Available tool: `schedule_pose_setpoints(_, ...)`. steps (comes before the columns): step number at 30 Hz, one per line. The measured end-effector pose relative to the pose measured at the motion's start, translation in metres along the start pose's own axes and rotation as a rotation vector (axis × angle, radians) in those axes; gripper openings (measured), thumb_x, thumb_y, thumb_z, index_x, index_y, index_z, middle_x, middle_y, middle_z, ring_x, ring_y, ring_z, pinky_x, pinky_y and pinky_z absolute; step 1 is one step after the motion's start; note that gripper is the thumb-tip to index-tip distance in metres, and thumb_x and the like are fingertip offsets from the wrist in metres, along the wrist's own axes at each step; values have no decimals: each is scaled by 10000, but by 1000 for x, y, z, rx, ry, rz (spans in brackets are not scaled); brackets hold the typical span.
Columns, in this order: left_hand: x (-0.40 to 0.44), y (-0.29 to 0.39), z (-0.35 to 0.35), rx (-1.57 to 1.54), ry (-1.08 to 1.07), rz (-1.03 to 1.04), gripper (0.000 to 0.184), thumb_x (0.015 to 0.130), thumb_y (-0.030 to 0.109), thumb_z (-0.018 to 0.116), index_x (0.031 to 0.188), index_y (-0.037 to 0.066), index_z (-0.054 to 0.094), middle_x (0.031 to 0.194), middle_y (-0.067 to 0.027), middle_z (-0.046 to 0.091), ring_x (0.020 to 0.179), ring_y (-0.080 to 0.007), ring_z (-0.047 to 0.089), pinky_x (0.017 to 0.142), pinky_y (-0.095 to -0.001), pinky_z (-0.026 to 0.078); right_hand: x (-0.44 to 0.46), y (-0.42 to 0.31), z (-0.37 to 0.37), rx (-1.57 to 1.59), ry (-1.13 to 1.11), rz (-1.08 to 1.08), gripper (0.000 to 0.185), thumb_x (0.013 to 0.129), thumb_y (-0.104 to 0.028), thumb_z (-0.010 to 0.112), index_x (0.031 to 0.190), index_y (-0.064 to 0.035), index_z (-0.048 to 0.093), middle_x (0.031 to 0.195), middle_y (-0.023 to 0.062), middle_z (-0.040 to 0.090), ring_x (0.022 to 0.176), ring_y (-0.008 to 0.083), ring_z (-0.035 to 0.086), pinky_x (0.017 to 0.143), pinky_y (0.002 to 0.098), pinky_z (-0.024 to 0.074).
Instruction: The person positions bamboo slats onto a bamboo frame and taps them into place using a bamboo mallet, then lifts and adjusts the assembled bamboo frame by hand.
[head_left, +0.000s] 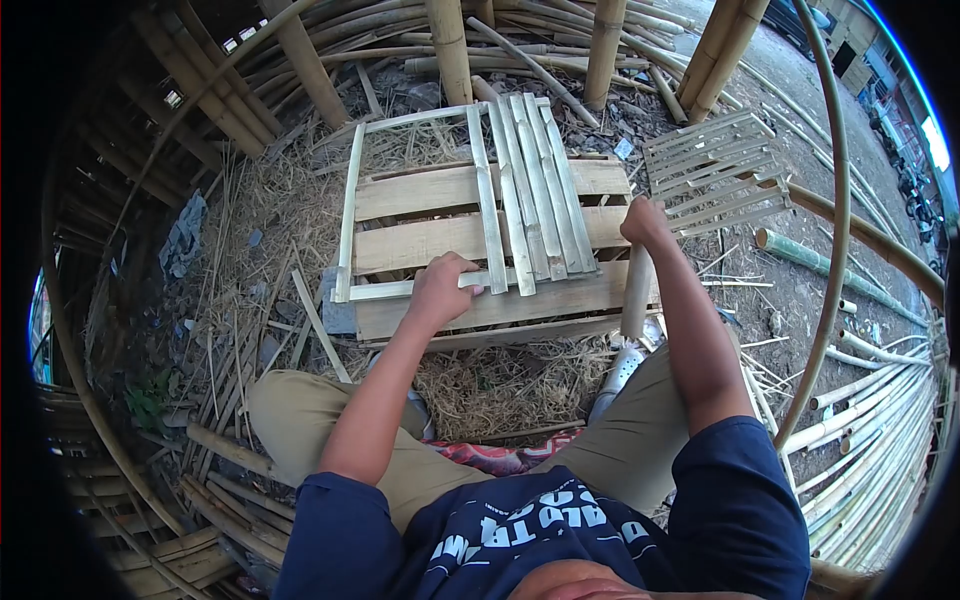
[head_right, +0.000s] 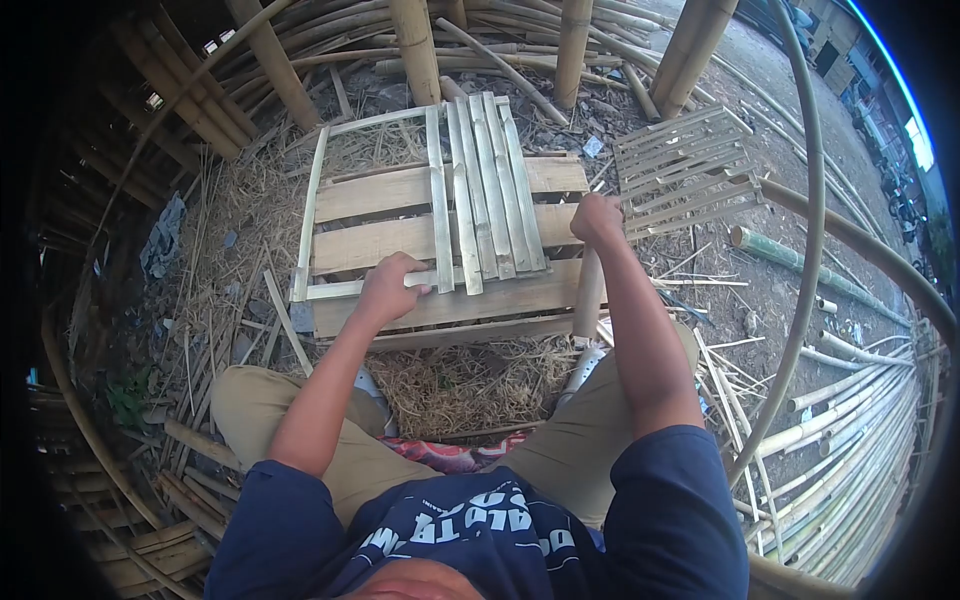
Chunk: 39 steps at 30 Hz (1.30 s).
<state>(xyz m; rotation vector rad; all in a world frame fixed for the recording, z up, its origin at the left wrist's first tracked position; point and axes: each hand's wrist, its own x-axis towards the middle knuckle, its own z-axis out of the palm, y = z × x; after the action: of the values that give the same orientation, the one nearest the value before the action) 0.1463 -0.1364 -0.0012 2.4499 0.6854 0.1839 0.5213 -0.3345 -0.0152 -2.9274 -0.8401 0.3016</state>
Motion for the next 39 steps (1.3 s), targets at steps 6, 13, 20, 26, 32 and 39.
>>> schedule_pose_setpoints(6, 10, 8, 2, -48, 402, 239, 384, 870, 273, 825, 1188, 73, 743, 1269, -138, 684, 1199, -339, 647, 1047, -441, 506, -76, -49, -59, 477, -51, -101, 448, 873, -124, 681, 1263, 81, 599, 1205, 354, 650, 1013, 449, 731, 729, 477, 659)
schedule_pose_setpoints(13, -23, 116, -28, -731, -299, -212, 749, 905, 335, 833, 1425, -68, 474, 1266, -222, 653, 1194, -282, 661, 968, -427, 571, -130, -101, -68, 1118, -339, -315, 537, 938, -198, 720, 1382, 60, 560, 1181, 223, 671, 958, 305, 746, 647, 391, 684)
schedule_pose_setpoints(20, -45, 106, -69, -989, -386, -414, 520, 781, 25, 786, 1235, -59, 546, 1021, -143, 679, 911, -243, 729, 737, -395, 637, -138, -121, -59, 1252, -423, -389, 753, 977, -484, 712, 1440, 72, 503, 1336, 271, 575, 1080, 304, 704, 737, 395, 686)
schedule_pose_setpoints(26, -30, 49, -136, -1036, 113, -427, 460, 749, -27, 690, 1193, -43, 568, 1000, -123, 666, 878, -245, 713, 696, -387, 640, -91, -75, -6, 434, 68, -155, 721, 926, -424, 726, 1325, 144, 533, 1243, 341, 660, 1129, 458, 683, 972, 479, 555)
schedule_pose_setpoints(32, -5, -41, -149, -632, 431, -572, 369, 639, 74, 701, 984, -42, 642, 864, -130, 665, 774, -255, 660, 680, -399, 540, -84, -72, 9, 267, -208, -112, 692, 921, -467, 713, 1222, 145, 597, 1195, 357, 684, 1150, 456, 681, 984, 486, 547)
schedule_pose_setpoints(39, -5, -116, -131, -745, 351, -719, 263, 599, 157, 708, 790, -19, 666, 811, -133, 629, 754, -275, 607, 710, -419, 487, -83, -73, 24, 513, -146, 11, 518, 979, -349, 683, 1178, 128, 632, 1095, 319, 715, 1058, 421, 715, 896, 458, 558)
